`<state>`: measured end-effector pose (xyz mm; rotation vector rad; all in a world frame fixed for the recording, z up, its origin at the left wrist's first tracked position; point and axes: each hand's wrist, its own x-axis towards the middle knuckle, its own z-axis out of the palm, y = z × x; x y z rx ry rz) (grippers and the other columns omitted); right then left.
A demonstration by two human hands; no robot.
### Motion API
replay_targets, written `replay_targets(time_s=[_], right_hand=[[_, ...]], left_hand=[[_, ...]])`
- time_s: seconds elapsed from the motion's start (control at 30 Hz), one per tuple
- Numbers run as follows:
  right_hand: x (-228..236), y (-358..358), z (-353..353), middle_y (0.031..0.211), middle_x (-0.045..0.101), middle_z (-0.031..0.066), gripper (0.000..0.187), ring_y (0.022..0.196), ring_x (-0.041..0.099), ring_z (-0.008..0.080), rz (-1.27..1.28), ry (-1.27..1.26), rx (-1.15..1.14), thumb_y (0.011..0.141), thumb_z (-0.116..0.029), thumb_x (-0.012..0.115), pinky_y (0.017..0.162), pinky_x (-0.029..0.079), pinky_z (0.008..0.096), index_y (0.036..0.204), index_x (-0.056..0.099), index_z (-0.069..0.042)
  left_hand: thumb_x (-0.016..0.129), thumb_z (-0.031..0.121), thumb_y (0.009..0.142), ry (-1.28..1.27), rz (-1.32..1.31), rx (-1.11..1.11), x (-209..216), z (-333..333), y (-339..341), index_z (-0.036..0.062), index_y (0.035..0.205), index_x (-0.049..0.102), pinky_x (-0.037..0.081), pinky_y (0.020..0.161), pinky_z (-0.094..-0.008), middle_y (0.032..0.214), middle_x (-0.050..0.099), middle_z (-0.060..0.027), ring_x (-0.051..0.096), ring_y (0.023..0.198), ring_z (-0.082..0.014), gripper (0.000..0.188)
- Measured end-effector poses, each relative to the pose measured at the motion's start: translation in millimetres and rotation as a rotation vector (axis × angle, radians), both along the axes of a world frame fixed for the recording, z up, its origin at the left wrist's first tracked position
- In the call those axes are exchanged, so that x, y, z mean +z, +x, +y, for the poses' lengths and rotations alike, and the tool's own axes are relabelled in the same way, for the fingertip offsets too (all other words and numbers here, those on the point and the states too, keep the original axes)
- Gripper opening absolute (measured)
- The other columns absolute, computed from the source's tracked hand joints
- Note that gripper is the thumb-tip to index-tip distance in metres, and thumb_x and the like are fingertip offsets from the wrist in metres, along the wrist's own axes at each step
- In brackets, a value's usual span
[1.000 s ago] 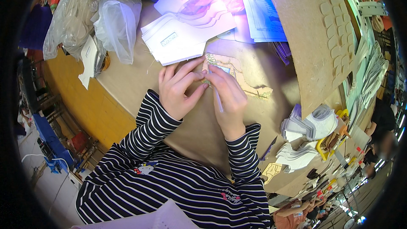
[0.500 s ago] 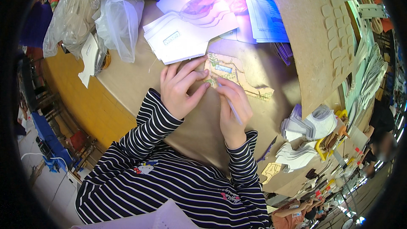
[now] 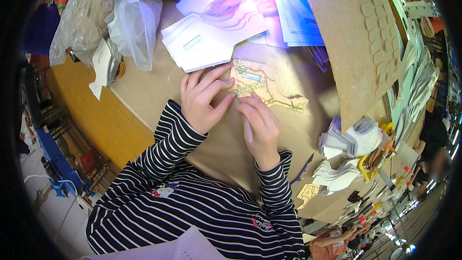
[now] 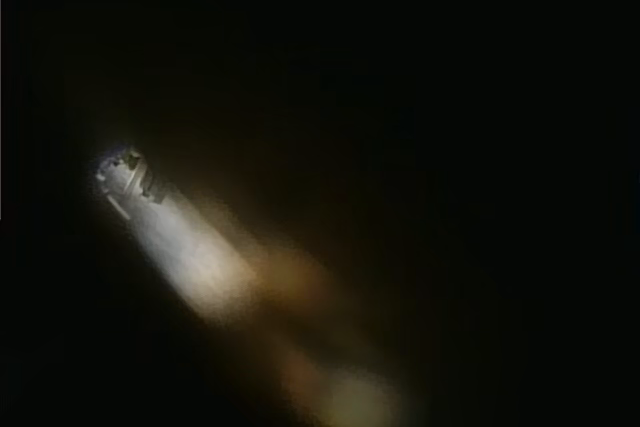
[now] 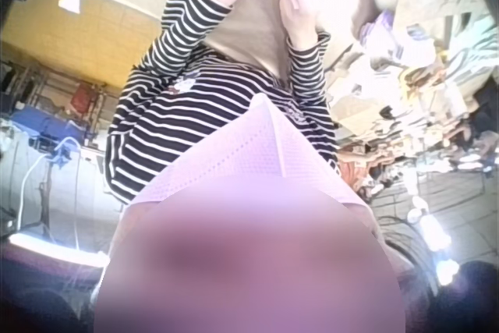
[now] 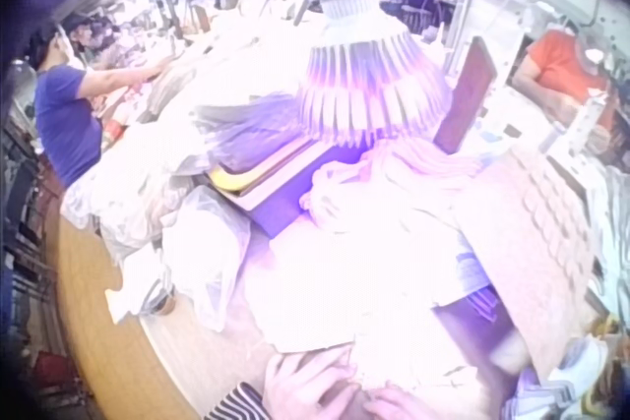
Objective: The person marks and cuts a beige cardboard mask template using a pen and a craft knife. They repeatedly align the template with a white paper pattern, trace lines, and cut along the marked edges. The finished mask is held up for inspection before the person continues working on another template.
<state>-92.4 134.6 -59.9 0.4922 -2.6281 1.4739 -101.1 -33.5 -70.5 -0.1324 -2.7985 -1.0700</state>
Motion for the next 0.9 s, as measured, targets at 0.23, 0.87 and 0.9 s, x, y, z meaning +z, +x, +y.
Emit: replay_targets(time_s=[0.23,0.87,0.9], right_hand=[[2,4,19,0.094,0.067,0.0115,0.024,0.091,0.066,0.0248,0.297,-0.028,-0.295,0.079,0.007,0.071,0.103,0.05,0.0532,0.102,0.072,0.0],[-3,50,66,0.115,0.071,0.0126,0.02,0.105,0.063,0.0318,-0.038,0.296,-0.255,0.075,0.002,0.077,0.095,0.046,0.041,0.09,0.065,-0.003],[-2,57,67,0.114,0.071,0.0125,0.019,0.104,0.063,0.0316,-0.07,0.282,-0.266,0.075,0.003,0.077,0.094,0.047,0.0404,0.089,0.065,-0.003]], left_hand=[[0.078,0.019,0.079,-0.015,-0.015,-0.017,0,-3,1,0.0155,0.112,0.07,0.033,0.102,-0.0402,0.134,0.065,0.0009,0.053,0.124,-0.0272,0.034],[0.072,0.029,0.085,-0.127,-0.03,0.009,-9,1,4,0.0127,0.138,0.058,0.031,0.104,-0.0445,0.137,0.055,-0.0131,0.046,0.13,-0.0319,0.057],[0.071,0.03,0.085,-0.141,-0.03,0.0,-9,2,3,0.0138,0.138,0.059,0.031,0.104,-0.0448,0.139,0.054,-0.0135,0.045,0.131,-0.0322,0.057]])
